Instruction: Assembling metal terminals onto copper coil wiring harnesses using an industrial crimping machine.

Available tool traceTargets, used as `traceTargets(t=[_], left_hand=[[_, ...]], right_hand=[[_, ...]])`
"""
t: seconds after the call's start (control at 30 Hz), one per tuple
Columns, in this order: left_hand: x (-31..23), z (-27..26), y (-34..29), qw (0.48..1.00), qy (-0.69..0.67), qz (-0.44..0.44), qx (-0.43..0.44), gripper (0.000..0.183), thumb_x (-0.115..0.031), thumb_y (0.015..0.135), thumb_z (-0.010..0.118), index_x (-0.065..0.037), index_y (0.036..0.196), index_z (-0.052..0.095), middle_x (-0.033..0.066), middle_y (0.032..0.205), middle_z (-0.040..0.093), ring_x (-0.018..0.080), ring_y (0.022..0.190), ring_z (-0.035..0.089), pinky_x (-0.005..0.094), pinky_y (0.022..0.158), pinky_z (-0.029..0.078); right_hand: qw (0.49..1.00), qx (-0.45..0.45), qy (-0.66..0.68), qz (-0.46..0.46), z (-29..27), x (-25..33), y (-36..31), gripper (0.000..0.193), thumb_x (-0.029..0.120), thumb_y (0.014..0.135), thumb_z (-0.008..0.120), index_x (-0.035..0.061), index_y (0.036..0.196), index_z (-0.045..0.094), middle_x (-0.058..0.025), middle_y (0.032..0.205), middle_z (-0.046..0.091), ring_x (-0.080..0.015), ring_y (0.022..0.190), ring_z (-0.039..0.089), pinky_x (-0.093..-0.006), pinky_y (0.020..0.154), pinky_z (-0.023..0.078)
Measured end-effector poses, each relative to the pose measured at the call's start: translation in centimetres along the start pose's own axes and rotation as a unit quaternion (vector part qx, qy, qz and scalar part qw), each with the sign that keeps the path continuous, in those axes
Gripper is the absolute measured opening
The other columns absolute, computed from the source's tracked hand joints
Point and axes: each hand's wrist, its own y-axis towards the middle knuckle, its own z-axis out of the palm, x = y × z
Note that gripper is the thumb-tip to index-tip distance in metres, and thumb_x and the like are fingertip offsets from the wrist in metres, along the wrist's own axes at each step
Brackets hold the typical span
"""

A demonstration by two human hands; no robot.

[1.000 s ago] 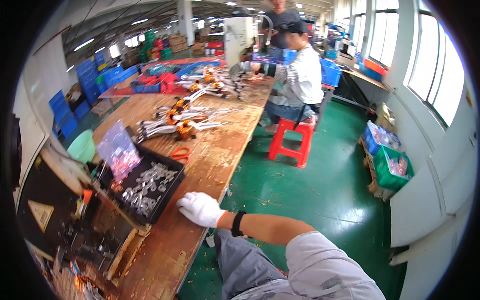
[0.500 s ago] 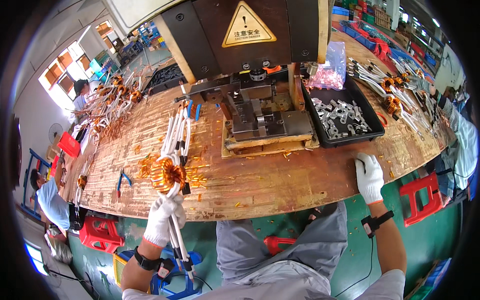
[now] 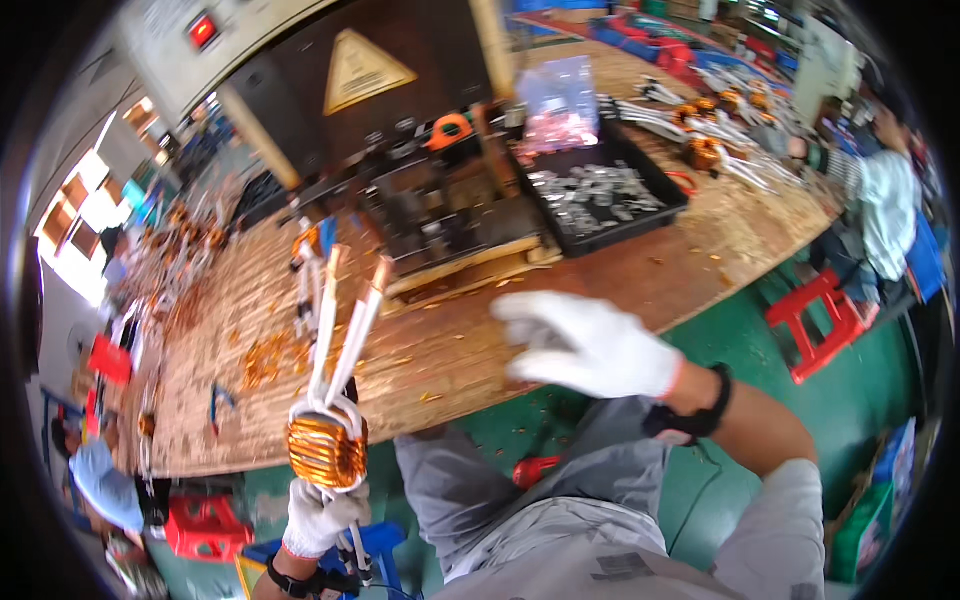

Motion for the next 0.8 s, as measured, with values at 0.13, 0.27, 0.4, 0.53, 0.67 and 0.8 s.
traceTargets(t=[0.13, 0.27, 0.4, 0.53, 0.67, 0.8], left_hand=[[-1.6, 1.2, 4.3, 0.981, 0.115, -0.015, 0.154, 0.016, -0.003, 0.087, 0.076, -0.002, 0.103, 0.073, -0.0029, 0.082, 0.070, 0.0045, 0.070, 0.061, 0.0238, 0.061, 0.049], [-2.5, 1.4, 9.3, 0.929, 0.254, -0.078, 0.258, 0.018, -0.006, 0.091, 0.076, -0.004, 0.109, 0.075, -0.0065, 0.075, 0.067, 0.0011, 0.062, 0.056, 0.0215, 0.054, 0.043], [-3.9, 0.5, 14.3, 0.922, 0.264, -0.089, 0.268, 0.027, -0.010, 0.091, 0.075, -0.004, 0.118, 0.075, -0.0011, 0.091, 0.074, 0.0055, 0.082, 0.065, 0.0271, 0.072, 0.054], [-6.8, -1.3, 18.1, 0.827, 0.469, -0.159, 0.267, 0.038, -0.034, 0.091, 0.078, -0.004, 0.113, 0.075, 0.0091, 0.096, 0.077, 0.0154, 0.091, 0.071, 0.0347, 0.083, 0.056], [-8.3, -0.6, 18.9, 0.764, 0.584, -0.118, 0.248, 0.058, -0.057, 0.082, 0.079, -0.005, 0.105, 0.072, 0.0208, 0.099, 0.075, 0.0389, 0.099, 0.073, 0.0428, 0.089, 0.056], [-10.3, 2.8, 17.4, 0.680, 0.706, -0.097, 0.175, 0.068, -0.057, 0.079, 0.081, -0.006, 0.122, 0.068, 0.0195, 0.113, 0.074, 0.0392, 0.109, 0.072, 0.0452, 0.094, 0.056]], right_hand=[[0.946, 0.056, 0.319, 0.026, 2.7, -1.2, 1.0, 0.057, 0.031, 0.104, 0.069, 0.0058, 0.150, 0.048, -0.0038, 0.100, 0.067, -0.0120, 0.084, 0.064, -0.0312, 0.075, 0.055], [0.902, -0.021, 0.407, 0.143, 3.6, -2.5, -0.3, 0.039, 0.035, 0.108, 0.061, 0.0027, 0.130, 0.060, -0.0033, 0.093, 0.066, -0.0094, 0.077, 0.061, -0.0269, 0.067, 0.052], [0.908, -0.027, 0.376, 0.180, 4.6, -5.9, -1.3, 0.038, 0.039, 0.110, 0.055, 0.0026, 0.109, 0.065, -0.0049, 0.080, 0.068, -0.0123, 0.074, 0.066, -0.0290, 0.067, 0.055], [0.893, 0.025, 0.382, 0.237, 5.9, -7.4, -0.7, 0.034, 0.035, 0.111, 0.054, 0.0025, 0.108, 0.063, -0.0076, 0.090, 0.071, -0.0118, 0.076, 0.068, -0.0290, 0.066, 0.058], [0.883, 0.022, 0.415, 0.219, 5.9, -7.7, -0.6, 0.028, 0.026, 0.109, 0.057, -0.0007, 0.114, 0.060, -0.0086, 0.103, 0.073, -0.0110, 0.076, 0.067, -0.0275, 0.066, 0.058], [0.894, 0.042, 0.398, 0.202, 6.0, -8.3, -0.1, 0.027, 0.024, 0.109, 0.057, -0.0011, 0.118, 0.058, -0.0088, 0.102, 0.074, -0.0109, 0.077, 0.067, -0.0275, 0.066, 0.058]])
